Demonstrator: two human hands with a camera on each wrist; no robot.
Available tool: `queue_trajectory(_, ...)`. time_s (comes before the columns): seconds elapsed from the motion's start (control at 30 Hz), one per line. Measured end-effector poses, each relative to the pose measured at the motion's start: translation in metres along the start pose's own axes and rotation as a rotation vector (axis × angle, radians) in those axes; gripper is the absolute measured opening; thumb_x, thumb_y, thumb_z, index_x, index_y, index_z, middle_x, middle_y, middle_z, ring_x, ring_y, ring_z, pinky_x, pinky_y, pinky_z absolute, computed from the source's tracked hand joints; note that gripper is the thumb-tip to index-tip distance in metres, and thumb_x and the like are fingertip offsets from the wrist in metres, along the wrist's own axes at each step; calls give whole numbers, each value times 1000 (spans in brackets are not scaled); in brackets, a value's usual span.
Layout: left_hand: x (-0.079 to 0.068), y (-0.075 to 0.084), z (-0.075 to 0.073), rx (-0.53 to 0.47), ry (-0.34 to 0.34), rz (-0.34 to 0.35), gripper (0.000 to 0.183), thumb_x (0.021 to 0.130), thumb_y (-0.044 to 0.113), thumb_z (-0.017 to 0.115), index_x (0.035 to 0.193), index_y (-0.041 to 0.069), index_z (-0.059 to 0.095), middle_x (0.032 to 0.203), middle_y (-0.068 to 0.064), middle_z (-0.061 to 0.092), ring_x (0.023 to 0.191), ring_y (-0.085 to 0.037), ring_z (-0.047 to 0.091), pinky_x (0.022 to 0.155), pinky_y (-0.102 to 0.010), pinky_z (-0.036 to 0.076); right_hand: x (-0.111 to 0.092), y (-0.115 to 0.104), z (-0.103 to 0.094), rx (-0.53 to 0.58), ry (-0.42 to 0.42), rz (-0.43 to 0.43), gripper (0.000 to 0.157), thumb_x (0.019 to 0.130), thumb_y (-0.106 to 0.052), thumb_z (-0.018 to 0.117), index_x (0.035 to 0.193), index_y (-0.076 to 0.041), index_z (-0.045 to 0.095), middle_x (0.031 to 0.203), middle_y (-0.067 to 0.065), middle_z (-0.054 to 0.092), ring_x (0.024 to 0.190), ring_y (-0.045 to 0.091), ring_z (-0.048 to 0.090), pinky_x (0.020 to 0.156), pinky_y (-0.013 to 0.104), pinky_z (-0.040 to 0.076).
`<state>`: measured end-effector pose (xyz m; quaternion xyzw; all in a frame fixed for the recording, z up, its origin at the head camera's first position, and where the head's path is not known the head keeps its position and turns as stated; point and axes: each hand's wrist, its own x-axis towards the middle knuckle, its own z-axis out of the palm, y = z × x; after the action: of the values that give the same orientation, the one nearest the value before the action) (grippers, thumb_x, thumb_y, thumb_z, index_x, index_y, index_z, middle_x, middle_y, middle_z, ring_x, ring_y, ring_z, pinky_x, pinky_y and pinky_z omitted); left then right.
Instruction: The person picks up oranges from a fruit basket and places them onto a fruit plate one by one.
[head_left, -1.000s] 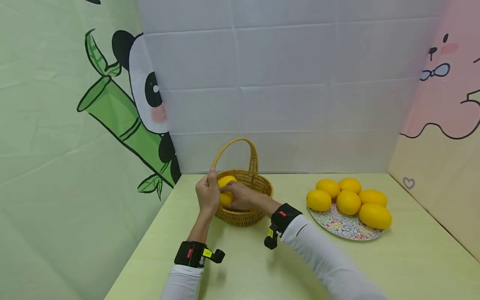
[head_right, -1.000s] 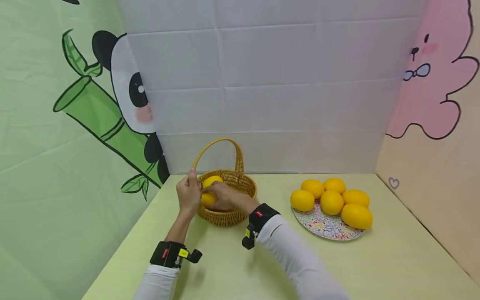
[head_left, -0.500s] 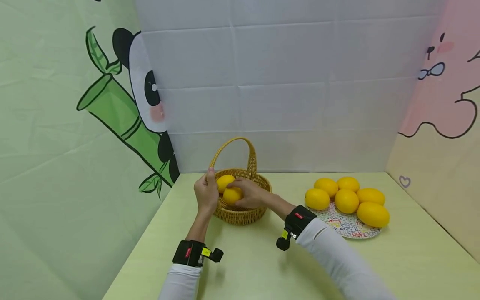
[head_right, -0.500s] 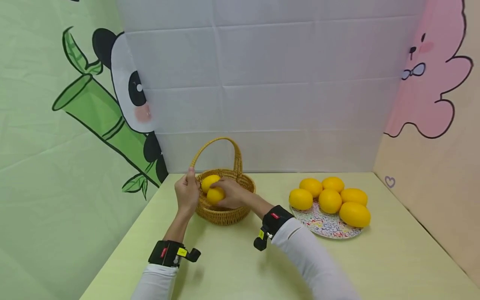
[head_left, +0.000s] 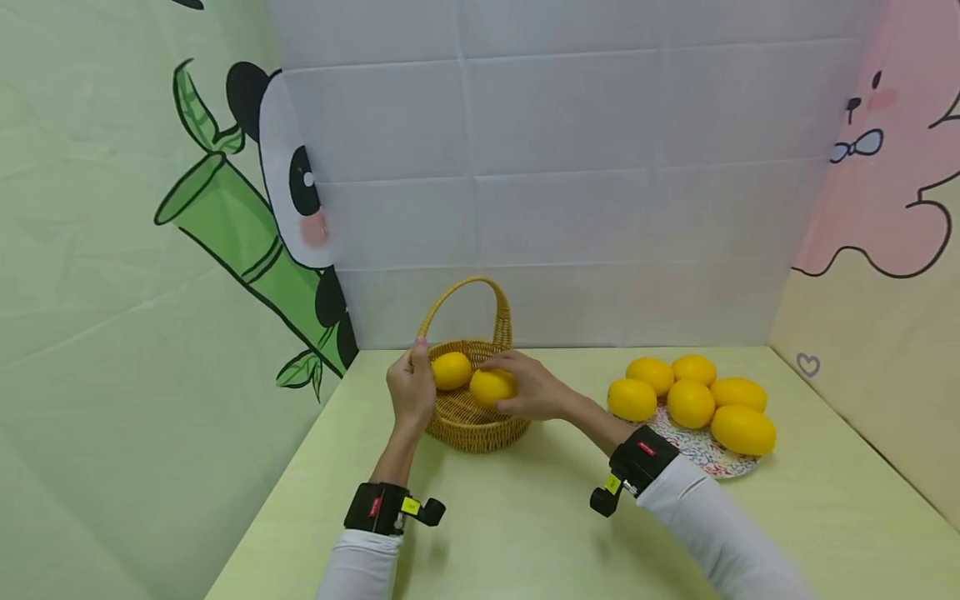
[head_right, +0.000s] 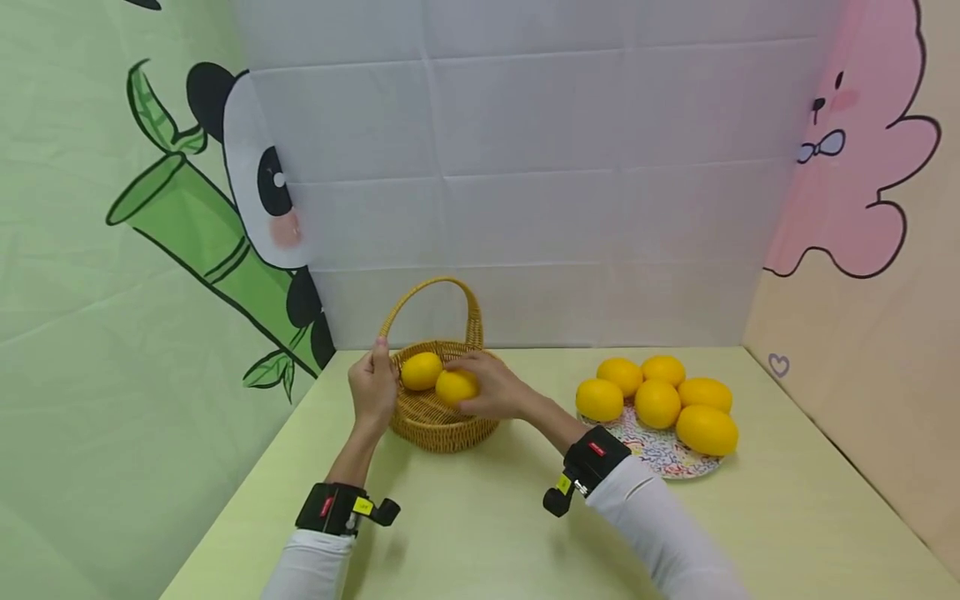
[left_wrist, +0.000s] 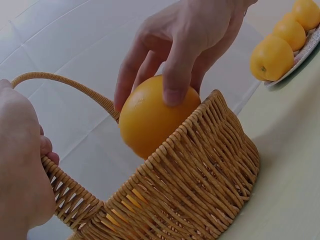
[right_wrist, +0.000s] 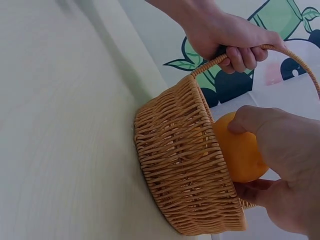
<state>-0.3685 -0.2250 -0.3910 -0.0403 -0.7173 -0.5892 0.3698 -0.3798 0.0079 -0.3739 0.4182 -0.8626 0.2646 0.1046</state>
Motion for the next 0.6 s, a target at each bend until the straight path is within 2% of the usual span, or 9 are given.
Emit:
queue_trajectory(0.3, 0, -4, 4, 14, 0, 11, 63, 106, 54, 46, 58, 15, 37, 52, 3, 30, 44, -12, 26, 41, -22, 17, -32, 10, -16, 85, 97, -8, 61, 82, -15, 81, 139, -8, 62, 143, 10, 52, 121, 22, 53, 88, 43, 55)
queue_trajectory(0.43, 0, -5, 5, 16, 1, 17, 63, 106, 54, 46, 58, 15, 37, 52, 2, 31, 44, -11, 25, 41, -22, 17, -46, 13, -25, 92, 130, -6, 61, 82, -13, 82, 139, -9, 62, 143, 10, 52, 120, 22, 53, 84, 39, 56)
queue_trajectory(0.6, 0, -4, 8, 15, 3, 9, 64, 106, 54, 46, 57, 15, 36, 51, 2, 30, 43, -10, 25, 40, -21, 16, -61, 15, -39, 114, 160, 8, 61, 82, -12, 83, 139, -7, 62, 141, 12, 52, 114, 22, 56, 79, 38, 57)
